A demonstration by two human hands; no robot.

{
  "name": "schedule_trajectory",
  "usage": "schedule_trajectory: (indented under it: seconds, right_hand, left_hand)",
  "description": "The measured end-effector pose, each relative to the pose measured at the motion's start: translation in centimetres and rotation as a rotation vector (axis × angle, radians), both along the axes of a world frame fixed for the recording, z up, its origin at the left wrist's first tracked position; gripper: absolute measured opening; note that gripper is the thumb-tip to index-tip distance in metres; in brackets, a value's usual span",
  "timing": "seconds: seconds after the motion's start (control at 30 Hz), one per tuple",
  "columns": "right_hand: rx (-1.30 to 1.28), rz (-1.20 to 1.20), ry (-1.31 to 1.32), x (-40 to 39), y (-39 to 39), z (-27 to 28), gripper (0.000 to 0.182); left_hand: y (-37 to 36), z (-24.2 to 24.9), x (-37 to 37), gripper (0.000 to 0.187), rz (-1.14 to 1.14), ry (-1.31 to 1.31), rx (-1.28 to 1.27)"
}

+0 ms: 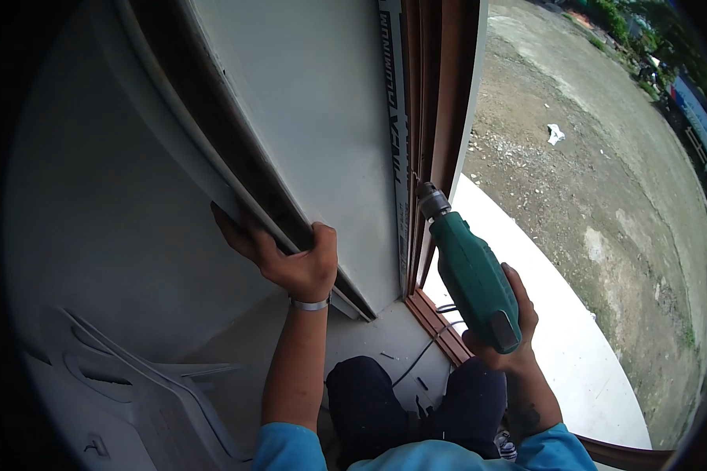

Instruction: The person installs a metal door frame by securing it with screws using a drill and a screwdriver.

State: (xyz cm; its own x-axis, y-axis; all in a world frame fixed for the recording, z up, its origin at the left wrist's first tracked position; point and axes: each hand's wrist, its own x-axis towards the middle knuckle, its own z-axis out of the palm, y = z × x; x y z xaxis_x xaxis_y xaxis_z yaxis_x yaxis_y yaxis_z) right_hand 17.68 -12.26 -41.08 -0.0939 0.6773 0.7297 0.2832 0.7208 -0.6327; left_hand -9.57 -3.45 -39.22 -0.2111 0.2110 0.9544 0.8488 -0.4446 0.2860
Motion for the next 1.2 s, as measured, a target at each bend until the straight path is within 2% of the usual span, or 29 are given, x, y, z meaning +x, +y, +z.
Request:
schedule_trajectory:
  seconds: [0.03, 0.1, 0.13, 0.2, 0.23, 0.3, 0.33, 0.37, 0.4, 0.47, 0.53, 0.63, 0.7, 0.73, 0.77, 0.83, 0.87, 0.9, 0.97, 1.0, 1.03, 1.2]
  right_hand:
    - [-0.102, 0.052, -0.065, 0.1, -1.0, 0.2, 0.084]
    - [-0.213, -0.015, -0.289, 0.4, -2.0, 5.4, 0.083]
    - [-0.303, -0.050, -0.300, 0.4, -2.2, 8.2, 0.079]
    - [-0.397, 0.015, -0.239, 1.3, -1.2, 12.1, 0.087]
    - [-0.405, 0.077, -0.179, 2.3, 0.1, 13.0, 0.084]
    - [-0.585, 0.144, -0.094, 4.3, 1.7, 14.3, 0.082]
    - [-0.762, 0.152, -0.070, 5.4, 1.8, 14.7, 0.082]
    - [-0.822, 0.226, 0.072, 6.8, 2.7, 12.6, 0.079]
    - [-0.818, 0.219, 0.072, 6.7, 3.0, 10.8, 0.079]
    - [-0.852, 0.329, 0.347, 6.1, 2.0, 6.8, 0.086]
    - [-0.779, 0.227, 0.446, 3.1, 0.2, 3.0, 0.095]
    - [-0.670, 0.120, 0.428, 0.5, -0.8, 0.9, 0.099]
    - [-0.651, 0.074, 0.373, 0.4, -0.6, 1.3, 0.096]
    - [-0.662, 0.066, 0.347, 0.4, -0.6, 2.1, 0.095]
    - [-0.559, -0.028, 0.187, 0.5, -0.4, 2.4, 0.094]
    - [-0.490, -0.005, 0.168, 0.8, -0.2, 2.0, 0.093]
    - [-0.420, 0.025, 0.140, 1.0, 0.0, 1.9, 0.092]
    - [-0.452, 0.088, 0.159, 1.4, 0.1, 2.0, 0.090]
    - [-0.447, 0.056, 0.130, 1.4, 0.1, 2.2, 0.089]
    - [-0.450, 0.024, 0.098, 1.3, 0.2, 2.0, 0.088]
    - [-0.345, 0.005, 0.027, 1.6, 0.6, 1.5, 0.088]
    - [-0.315, 0.045, 0.029, 2.0, 1.4, 2.1, 0.086]
  left_hand:
    - [0.2, -0.2, 0.0, 0.088, -0.019, -0.024, 0.004]
    - [0.3, 0.0, 0.0, 0.087, -0.054, -0.046, 0.006]
    - [0.3, 0.3, 0.0, 0.087, -0.025, -0.015, 0.017]
    - [0.0, 0.3, 0.1, 0.086, -0.008, 0.012, 0.019]
    - [0.1, 0.3, 0.0, 0.086, -0.011, 0.011, 0.031]
    - [0.1, 0.5, 0.3, 0.084, -0.020, -0.027, 0.025]
    - [-0.1, 0.6, 0.4, 0.084, -0.031, -0.027, 0.031]
    - [-0.2, 0.7, 0.4, 0.084, -0.021, -0.017, 0.025]
    - [-0.2, 0.7, 0.3, 0.083, -0.009, -0.007, 0.017]
    - [0.1, 0.4, 0.3, 0.083, -0.047, -0.044, 0.046]
    - [-0.1, 0.3, 0.0, 0.084, -0.028, -0.006, 0.005]
    - [-0.4, 0.1, -0.8, 0.086, 0.038, 0.092, -0.030]
    - [-0.2, -0.4, -2.0, 0.096, 0.146, 0.241, -0.075]
    - [0.0, -0.6, -2.1, 0.096, 0.141, 0.252, -0.077]
    - [0.2, -0.7, -1.8, 0.099, 0.149, 0.245, -0.070]
    - [0.1, -0.9, -1.6, 0.107, 0.167, 0.243, -0.105]
    - [-0.1, -0.6, -0.8, 0.095, 0.103, 0.163, -0.074]
    - [0.0, -0.8, -0.8, 0.092, 0.077, 0.132, -0.055]
    - [-0.5, -1.4, -1.2, 0.083, 0.080, 0.130, -0.075]
    - [-0.3, -1.6, -1.2, 0.082, 0.067, 0.126, -0.050]
    - [-0.3, -1.8, -1.2, 0.082, 0.032, 0.088, -0.052]
    - [0.0, -1.7, -0.4, 0.084, -0.104, -0.068, -0.059]
